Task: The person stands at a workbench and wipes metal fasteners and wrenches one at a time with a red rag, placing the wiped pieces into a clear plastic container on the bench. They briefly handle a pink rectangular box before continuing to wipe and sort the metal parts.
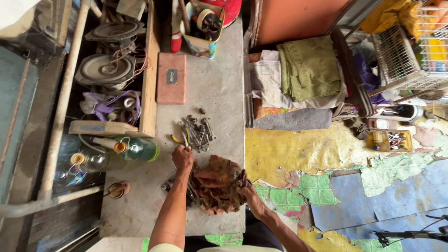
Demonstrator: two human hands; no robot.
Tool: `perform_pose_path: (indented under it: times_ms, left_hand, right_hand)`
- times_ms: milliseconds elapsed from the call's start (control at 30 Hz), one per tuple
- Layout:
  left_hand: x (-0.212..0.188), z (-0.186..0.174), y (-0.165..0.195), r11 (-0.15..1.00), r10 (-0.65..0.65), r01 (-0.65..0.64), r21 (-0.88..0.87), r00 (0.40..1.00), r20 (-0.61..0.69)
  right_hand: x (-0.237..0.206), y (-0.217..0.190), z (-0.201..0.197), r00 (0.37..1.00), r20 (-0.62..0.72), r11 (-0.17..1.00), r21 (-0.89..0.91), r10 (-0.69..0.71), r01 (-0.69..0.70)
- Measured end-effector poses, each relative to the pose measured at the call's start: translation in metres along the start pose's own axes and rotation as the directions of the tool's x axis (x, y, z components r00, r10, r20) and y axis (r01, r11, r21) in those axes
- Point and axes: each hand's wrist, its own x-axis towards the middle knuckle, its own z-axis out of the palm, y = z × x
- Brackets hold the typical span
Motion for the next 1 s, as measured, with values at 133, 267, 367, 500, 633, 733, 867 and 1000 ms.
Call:
perform_pose_path:
  times_ms: [133,267,367,500,633,733,867,1000]
  left_hand:
    - [-0.019,-0.01,-0.016,0.929,0.173,-0.195,-0.315,0.98,-0.098]
    - [-0.09,-0.032,-0.027,0.877,0.3,-0.268,-0.398,0.954,0.021]
    - [-0.149,-0.045,-0.023,0.843,0.26,-0.138,-0.519,0.95,0.17]
    - [-0.182,-0.055,-0.023,0.816,0.428,-0.272,-0.51,0.877,0.217]
    - [-0.205,-0.055,-0.036,0.836,0.498,-0.373,-0.403,0.823,0.273]
    - [-0.21,-0.053,-0.042,0.75,0.578,-0.447,-0.487,0.801,0.155]
    - [-0.201,-0.048,-0.045,0.647,0.273,0.171,-0.743,0.858,0.435]
    - [-0.19,-0.045,-0.052,0.362,0.186,0.469,-0.806,0.811,0.555]
  right_hand:
    - [0.011,-0.013,0.013,1.0,0.001,0.998,0.058,-0.005,0.005]
    - [0.018,-0.032,0.033,1.0,-0.005,0.996,0.094,-0.008,0.008]
    - [0.023,-0.039,0.048,0.994,0.1,0.999,0.0,-0.053,0.053]
    - [0.034,-0.038,0.072,0.955,0.052,0.935,-0.195,-0.292,0.297]
    - [0.043,-0.042,0.072,0.989,-0.095,0.992,0.041,-0.115,0.119]
    - [0.039,-0.039,0.072,0.993,-0.053,0.974,0.198,-0.102,0.11]
    - [0.029,-0.025,0.09,0.989,0.025,0.937,0.326,-0.143,0.127]
    - [0.016,-0.023,0.091,0.963,0.132,0.918,0.355,-0.234,0.175]
